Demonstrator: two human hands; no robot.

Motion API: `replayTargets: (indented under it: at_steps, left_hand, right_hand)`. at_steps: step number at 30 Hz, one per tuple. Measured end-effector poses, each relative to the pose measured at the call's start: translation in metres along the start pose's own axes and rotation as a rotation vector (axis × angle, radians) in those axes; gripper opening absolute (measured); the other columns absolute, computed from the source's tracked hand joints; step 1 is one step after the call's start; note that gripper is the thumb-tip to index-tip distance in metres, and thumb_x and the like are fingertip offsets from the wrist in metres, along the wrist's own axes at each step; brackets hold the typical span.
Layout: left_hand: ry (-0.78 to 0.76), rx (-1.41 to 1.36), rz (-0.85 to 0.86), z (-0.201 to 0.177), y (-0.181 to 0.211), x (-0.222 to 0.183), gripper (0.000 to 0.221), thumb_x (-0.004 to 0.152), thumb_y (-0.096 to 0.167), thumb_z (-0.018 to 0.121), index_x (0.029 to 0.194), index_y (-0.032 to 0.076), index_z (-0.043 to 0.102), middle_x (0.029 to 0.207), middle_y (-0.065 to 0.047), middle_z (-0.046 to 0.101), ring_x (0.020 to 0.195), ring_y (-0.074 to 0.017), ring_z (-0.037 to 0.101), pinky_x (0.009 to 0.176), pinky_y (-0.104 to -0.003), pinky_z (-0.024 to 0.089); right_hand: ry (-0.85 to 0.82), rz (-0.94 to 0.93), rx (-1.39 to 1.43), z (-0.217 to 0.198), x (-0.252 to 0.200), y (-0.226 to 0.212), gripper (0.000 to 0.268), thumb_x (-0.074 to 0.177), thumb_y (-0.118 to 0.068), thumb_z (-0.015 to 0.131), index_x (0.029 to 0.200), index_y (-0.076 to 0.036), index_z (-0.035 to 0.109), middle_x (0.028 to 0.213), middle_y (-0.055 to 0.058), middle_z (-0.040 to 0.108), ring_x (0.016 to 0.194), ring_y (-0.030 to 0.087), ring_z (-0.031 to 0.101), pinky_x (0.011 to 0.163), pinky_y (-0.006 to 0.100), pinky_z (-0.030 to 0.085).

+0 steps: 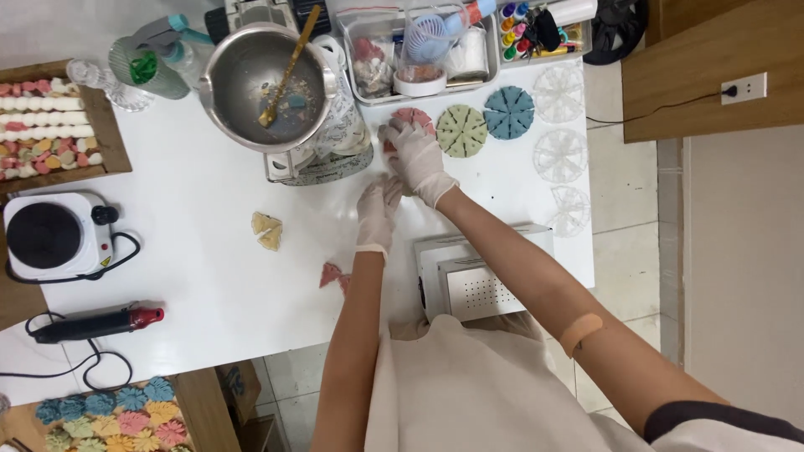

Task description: The recorder is assembling decorative wax pieces and placing them onto a grid-like machine, likely for candle production.

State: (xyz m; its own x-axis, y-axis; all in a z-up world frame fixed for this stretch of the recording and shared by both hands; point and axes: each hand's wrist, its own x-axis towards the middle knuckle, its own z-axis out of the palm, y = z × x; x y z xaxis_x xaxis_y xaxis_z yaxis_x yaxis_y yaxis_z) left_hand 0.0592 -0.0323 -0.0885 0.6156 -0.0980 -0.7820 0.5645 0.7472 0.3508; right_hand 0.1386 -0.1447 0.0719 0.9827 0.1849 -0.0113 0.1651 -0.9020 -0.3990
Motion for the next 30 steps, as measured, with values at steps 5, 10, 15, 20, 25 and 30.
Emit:
replayTargets:
  at_steps: [5,10,15,20,25,30]
  left_hand:
    - [-0.003,0.093,0.178,0.01,-0.024,0.049,0.025,0.103,0.015,0.068,0.111,-0.007,0.062,0.093,-0.013,0.068,0.073,-0.0175,0.064,0.062,-0.029,0.053]
    - [0.154,0.172,0.422,0.074,-0.011,0.025,0.015,0.092,0.004,0.07,0.1,-0.004,0.059,0.08,-0.009,0.07,0.059,-0.0135,0.063,0.048,-0.025,0.051]
    - [0.202,0.107,0.541,0.088,-0.018,0.03,0.023,0.093,-0.002,0.07,0.107,-0.01,0.053,0.086,-0.016,0.071,0.061,-0.0184,0.066,0.049,-0.028,0.052]
    - [0.242,0.117,0.562,0.09,-0.023,0.04,0.035,0.091,-0.003,0.068,0.12,-0.007,0.048,0.096,-0.016,0.072,0.072,-0.0205,0.072,0.059,-0.031,0.061]
    - [0.257,0.178,0.584,0.094,-0.014,0.042,0.034,0.091,-0.001,0.069,0.121,-0.005,0.052,0.1,-0.013,0.071,0.076,-0.0202,0.072,0.062,-0.031,0.061]
    - [0.287,0.25,0.558,0.097,-0.008,0.04,0.027,0.092,0.0,0.07,0.114,-0.003,0.055,0.097,-0.011,0.072,0.076,-0.0186,0.074,0.062,-0.03,0.061]
  right_hand:
    - [0.159,0.143,0.263,-0.047,-0.075,0.005,0.039,0.087,-0.014,0.076,0.125,-0.014,0.066,0.123,0.009,0.068,0.107,0.031,0.064,0.092,0.041,0.054]
    - [0.108,0.291,0.434,-0.096,-0.149,0.016,0.034,0.089,-0.011,0.077,0.122,-0.012,0.07,0.125,0.007,0.069,0.103,0.022,0.065,0.092,0.031,0.055]
    - [-0.015,0.518,0.436,-0.119,-0.185,0.022,0.033,0.09,-0.008,0.075,0.122,-0.013,0.072,0.118,0.004,0.07,0.092,0.014,0.066,0.086,0.028,0.057]
    - [0.012,0.565,0.51,-0.124,-0.185,0.021,0.031,0.09,-0.006,0.073,0.12,-0.012,0.072,0.118,0.003,0.072,0.09,0.013,0.066,0.087,0.028,0.056]
    - [-0.016,0.55,0.497,-0.123,-0.184,0.02,0.03,0.091,-0.006,0.073,0.12,-0.012,0.072,0.118,0.004,0.071,0.091,0.012,0.066,0.088,0.028,0.056]
    - [-0.029,0.489,0.494,-0.114,-0.188,0.026,0.031,0.09,-0.007,0.073,0.121,-0.012,0.071,0.12,0.005,0.07,0.09,0.013,0.068,0.085,0.028,0.057]
